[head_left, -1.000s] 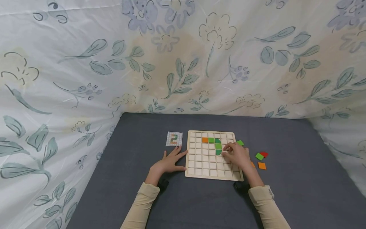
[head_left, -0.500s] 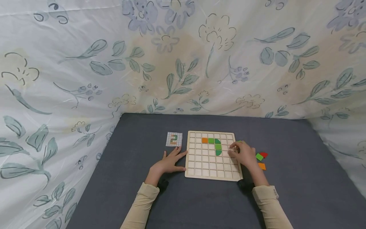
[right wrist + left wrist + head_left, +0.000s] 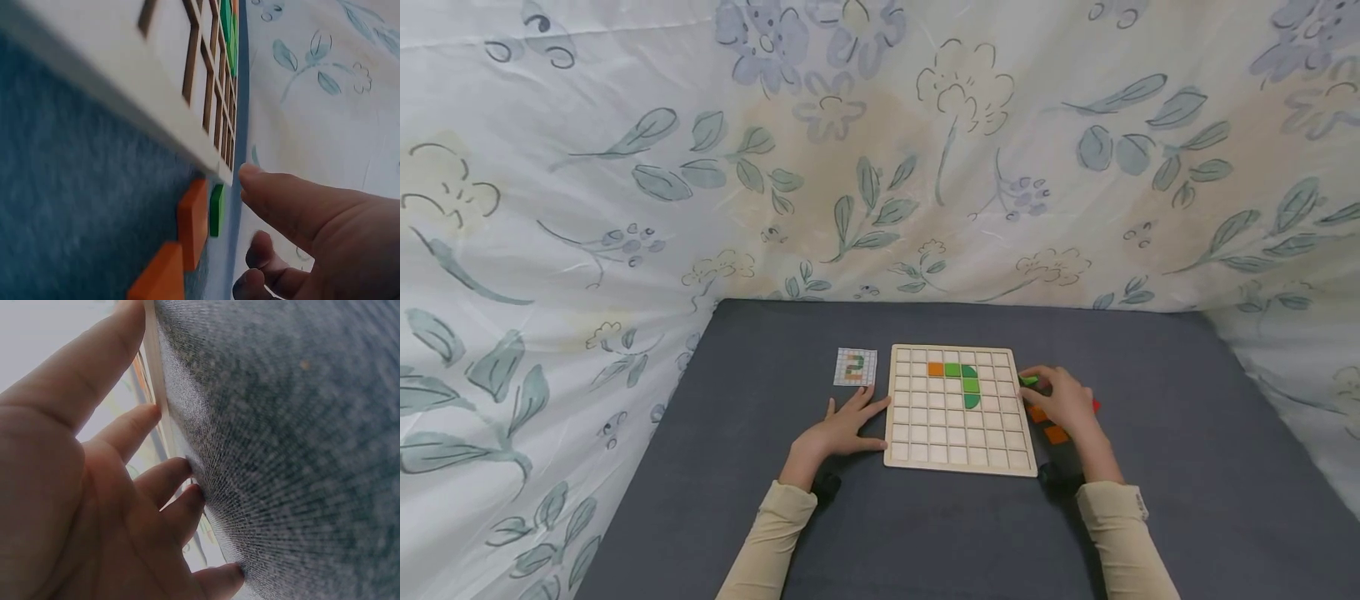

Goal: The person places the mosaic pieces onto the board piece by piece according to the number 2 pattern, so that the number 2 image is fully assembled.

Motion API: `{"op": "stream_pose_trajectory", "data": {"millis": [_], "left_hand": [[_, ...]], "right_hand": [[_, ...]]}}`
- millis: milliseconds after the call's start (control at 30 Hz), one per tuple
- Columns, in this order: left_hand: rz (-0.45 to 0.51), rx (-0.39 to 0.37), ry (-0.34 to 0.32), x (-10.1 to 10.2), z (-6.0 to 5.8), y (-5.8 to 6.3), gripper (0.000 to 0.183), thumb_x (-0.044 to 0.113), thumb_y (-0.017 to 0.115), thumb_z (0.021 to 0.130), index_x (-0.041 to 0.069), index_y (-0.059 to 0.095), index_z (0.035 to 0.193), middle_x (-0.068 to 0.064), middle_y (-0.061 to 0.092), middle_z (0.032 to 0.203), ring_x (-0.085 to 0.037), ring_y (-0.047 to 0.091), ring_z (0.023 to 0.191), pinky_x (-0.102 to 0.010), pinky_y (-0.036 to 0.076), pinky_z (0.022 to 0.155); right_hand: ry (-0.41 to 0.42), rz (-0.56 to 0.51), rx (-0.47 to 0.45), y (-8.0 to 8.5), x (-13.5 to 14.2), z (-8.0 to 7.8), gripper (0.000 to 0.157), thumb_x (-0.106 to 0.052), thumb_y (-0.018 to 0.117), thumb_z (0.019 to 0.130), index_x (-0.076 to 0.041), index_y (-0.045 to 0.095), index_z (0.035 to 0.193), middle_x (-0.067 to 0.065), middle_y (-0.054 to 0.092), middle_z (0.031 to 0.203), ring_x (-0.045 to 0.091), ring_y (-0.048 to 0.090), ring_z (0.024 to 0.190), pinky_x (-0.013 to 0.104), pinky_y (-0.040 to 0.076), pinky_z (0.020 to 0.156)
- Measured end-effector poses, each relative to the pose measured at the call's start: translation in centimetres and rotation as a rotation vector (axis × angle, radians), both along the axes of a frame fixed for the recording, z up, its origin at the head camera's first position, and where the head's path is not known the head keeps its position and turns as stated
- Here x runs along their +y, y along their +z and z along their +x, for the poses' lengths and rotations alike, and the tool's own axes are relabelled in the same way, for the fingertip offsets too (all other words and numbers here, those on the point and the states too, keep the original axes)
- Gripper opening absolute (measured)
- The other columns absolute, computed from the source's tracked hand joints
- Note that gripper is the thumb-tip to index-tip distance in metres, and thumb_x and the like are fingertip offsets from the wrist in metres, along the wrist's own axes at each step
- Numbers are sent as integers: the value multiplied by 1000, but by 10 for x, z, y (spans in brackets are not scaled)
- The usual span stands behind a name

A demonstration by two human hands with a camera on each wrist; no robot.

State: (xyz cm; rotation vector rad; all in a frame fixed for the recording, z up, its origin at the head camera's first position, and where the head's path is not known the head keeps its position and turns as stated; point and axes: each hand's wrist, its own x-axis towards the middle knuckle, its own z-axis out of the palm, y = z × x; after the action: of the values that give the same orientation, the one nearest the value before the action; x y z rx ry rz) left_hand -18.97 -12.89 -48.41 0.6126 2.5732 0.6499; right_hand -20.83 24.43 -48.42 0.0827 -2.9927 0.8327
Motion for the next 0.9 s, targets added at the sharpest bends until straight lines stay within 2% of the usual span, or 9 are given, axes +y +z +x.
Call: {"op": "stream_pose_trajectory", "data": {"millis": [533, 900], "left_hand": [[-1, 5, 5, 1, 1, 2, 75, 44, 63, 85, 25, 26, 148, -10, 9, 156, -29, 3, 144, -65, -3, 107], [-4, -1, 7, 0, 0, -2, 77, 46, 62, 85, 25, 25, 148, -10, 9, 156, -27, 3, 144, -63, -4, 108]], "right_hand": [[-32, 50, -80, -1, 16, -19, 39, -20, 61, 90, -10, 56, 128, 12, 51, 86, 22, 41, 65, 36, 22, 61], [-11, 64, -119, -7, 19, -25, 39, -19, 61, 90, -8, 57, 127, 18, 53, 95, 28, 49, 77, 39, 28, 65]]}}
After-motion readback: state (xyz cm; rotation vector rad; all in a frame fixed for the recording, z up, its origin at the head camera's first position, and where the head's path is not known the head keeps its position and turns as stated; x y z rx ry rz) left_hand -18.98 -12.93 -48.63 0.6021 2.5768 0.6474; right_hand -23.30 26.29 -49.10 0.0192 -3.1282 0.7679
